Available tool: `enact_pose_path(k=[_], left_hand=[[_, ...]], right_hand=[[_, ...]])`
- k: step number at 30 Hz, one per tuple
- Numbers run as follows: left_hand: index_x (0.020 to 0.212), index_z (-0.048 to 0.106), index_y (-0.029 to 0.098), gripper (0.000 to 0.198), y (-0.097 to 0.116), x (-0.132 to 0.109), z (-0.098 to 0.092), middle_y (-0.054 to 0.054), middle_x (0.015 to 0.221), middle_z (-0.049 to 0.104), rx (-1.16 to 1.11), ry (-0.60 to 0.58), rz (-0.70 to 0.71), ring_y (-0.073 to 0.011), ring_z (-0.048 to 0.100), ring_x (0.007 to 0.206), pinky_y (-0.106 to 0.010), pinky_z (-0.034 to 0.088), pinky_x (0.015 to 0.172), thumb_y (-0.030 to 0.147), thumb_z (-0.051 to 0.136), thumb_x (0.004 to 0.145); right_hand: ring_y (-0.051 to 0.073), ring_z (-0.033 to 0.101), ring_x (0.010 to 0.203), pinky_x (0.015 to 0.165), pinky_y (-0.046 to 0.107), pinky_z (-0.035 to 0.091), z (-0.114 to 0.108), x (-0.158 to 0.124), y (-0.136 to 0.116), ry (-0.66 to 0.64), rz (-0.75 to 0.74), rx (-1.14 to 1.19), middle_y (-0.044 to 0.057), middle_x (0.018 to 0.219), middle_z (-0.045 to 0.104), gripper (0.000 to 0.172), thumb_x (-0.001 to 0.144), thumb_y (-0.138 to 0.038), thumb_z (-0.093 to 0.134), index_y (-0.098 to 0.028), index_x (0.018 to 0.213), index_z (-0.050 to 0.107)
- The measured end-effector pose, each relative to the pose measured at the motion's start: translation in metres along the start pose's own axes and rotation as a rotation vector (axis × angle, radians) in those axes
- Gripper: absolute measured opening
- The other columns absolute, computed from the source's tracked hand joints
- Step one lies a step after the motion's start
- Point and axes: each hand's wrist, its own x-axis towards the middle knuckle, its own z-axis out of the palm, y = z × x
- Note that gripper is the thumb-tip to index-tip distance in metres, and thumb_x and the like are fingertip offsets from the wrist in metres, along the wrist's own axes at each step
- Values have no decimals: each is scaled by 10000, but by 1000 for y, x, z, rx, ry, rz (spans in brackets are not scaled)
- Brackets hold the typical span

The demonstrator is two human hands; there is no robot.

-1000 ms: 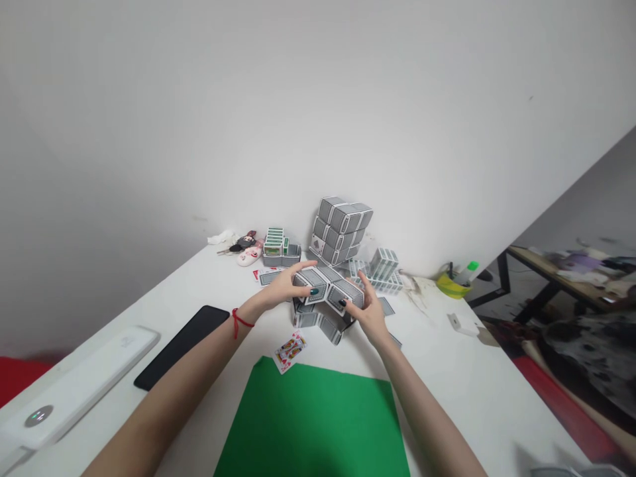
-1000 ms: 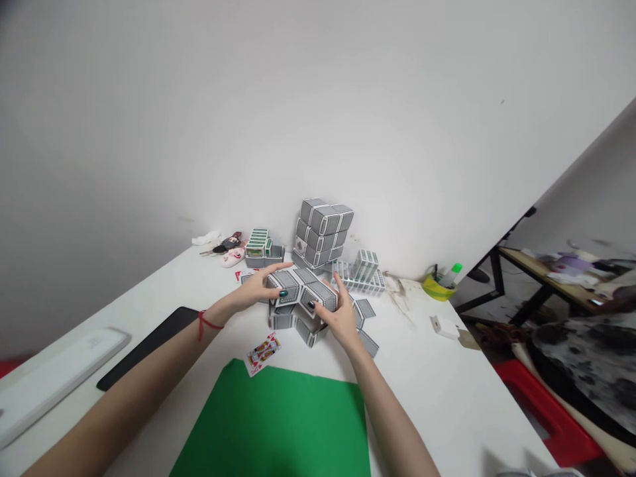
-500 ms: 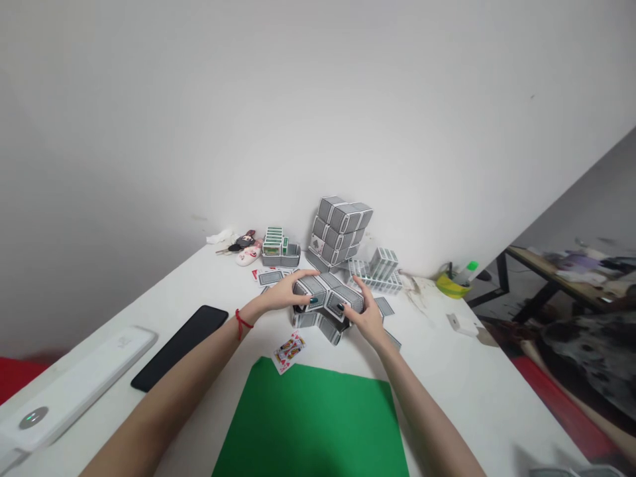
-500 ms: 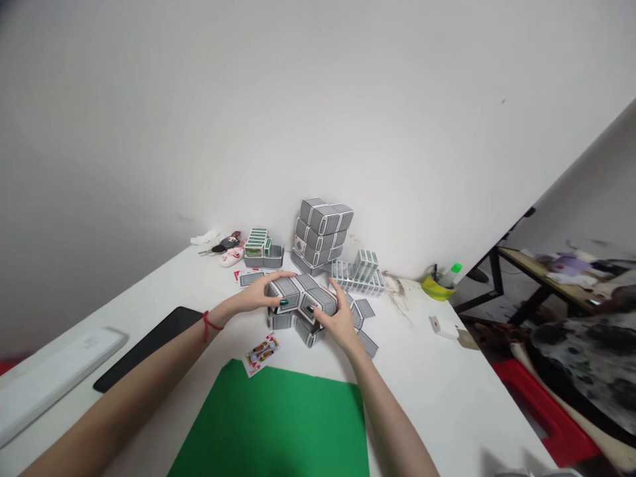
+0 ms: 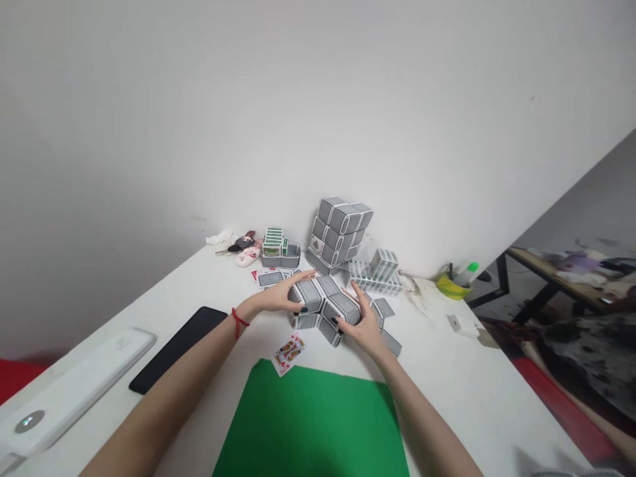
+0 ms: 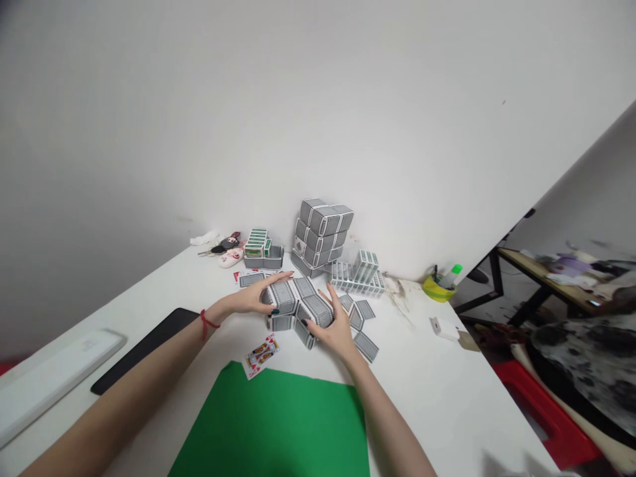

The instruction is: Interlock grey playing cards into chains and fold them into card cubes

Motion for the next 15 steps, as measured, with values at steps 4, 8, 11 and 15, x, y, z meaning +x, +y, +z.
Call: enact_pose_path(k=[4, 8, 11, 15], left_hand=[[1411, 172, 205, 823, 1, 2, 5, -116, 1418, 355, -54, 49, 39, -230, 312, 1314, -365, 307, 1046, 304, 619, 726], [1370, 263, 218, 676, 2, 6, 13, -100, 1387, 399, -78, 201, 77, -206, 351, 1291, -365, 310, 1047, 258, 563, 765], [1304, 383, 216, 552, 3, 9, 19, -82, 1369, 420, -16, 298, 41, -214, 380, 1268, -370, 301, 1058, 261, 544, 778], [1299, 395, 209, 656, 5, 12, 26, -89, 1383, 405, 45, 356, -40, -254, 397, 1254, -384, 323, 1047, 381, 645, 717]], right_hand=[[281, 488, 1186, 985, 429, 396, -1, 0, -1, 30, 16, -28, 94, 1283, 536, 840, 638, -360, 680, -215, 1378, 312], [279, 497, 1175, 998, 441, 382, -1, 0, -7, 129, 39, -54, 98, 1264, 551, 756, 652, -343, 658, -196, 1340, 382], [276, 519, 1149, 991, 443, 391, 1, 0, -15, 184, 66, -52, 100, 1246, 564, 715, 660, -339, 645, -190, 1319, 412], [273, 517, 1151, 992, 440, 392, 2, 0, -21, 199, 67, -34, 106, 1248, 561, 694, 666, -327, 636, -183, 1311, 423]])
